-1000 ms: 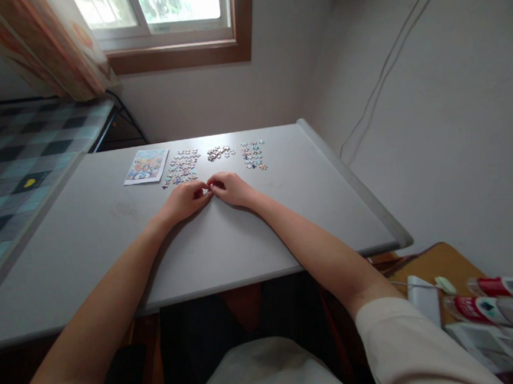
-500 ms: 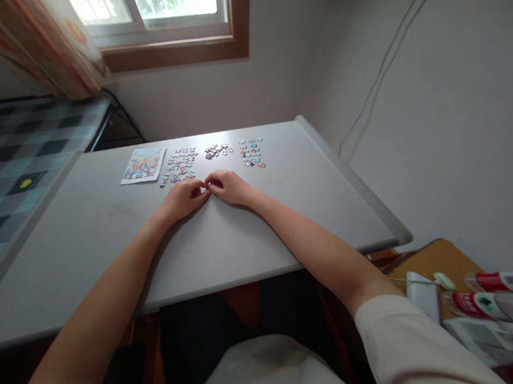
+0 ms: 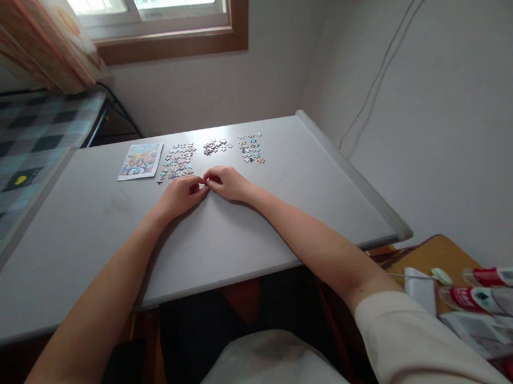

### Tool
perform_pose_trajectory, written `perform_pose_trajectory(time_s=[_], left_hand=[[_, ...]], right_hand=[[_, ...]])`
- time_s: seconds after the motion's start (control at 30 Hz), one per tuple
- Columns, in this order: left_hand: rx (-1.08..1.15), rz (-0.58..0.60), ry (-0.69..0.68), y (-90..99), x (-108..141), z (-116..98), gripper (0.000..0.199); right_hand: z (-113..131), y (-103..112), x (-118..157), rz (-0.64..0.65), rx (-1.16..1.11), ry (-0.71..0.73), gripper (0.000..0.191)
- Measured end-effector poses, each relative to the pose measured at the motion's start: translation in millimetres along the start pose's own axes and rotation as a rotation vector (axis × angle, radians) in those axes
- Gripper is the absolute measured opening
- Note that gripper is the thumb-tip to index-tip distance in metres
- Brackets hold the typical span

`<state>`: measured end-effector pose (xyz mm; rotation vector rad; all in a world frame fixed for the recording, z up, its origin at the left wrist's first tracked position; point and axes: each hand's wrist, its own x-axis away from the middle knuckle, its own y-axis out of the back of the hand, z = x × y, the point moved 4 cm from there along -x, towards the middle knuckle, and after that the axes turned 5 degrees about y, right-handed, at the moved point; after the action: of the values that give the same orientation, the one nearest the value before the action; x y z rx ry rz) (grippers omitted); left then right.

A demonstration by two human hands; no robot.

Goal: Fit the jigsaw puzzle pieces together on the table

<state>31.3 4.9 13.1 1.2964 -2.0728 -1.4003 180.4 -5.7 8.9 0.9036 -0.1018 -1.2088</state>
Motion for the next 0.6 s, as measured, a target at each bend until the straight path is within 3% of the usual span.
perform_pose_trajectory(time_s=[0.6], left_hand=[[0.006,0.007,0.005,0.9,0.4,-1.9,0.036]], right_hand=[[3.0,1.4,0.1,0.005,-0.012,-0.009,0.022]])
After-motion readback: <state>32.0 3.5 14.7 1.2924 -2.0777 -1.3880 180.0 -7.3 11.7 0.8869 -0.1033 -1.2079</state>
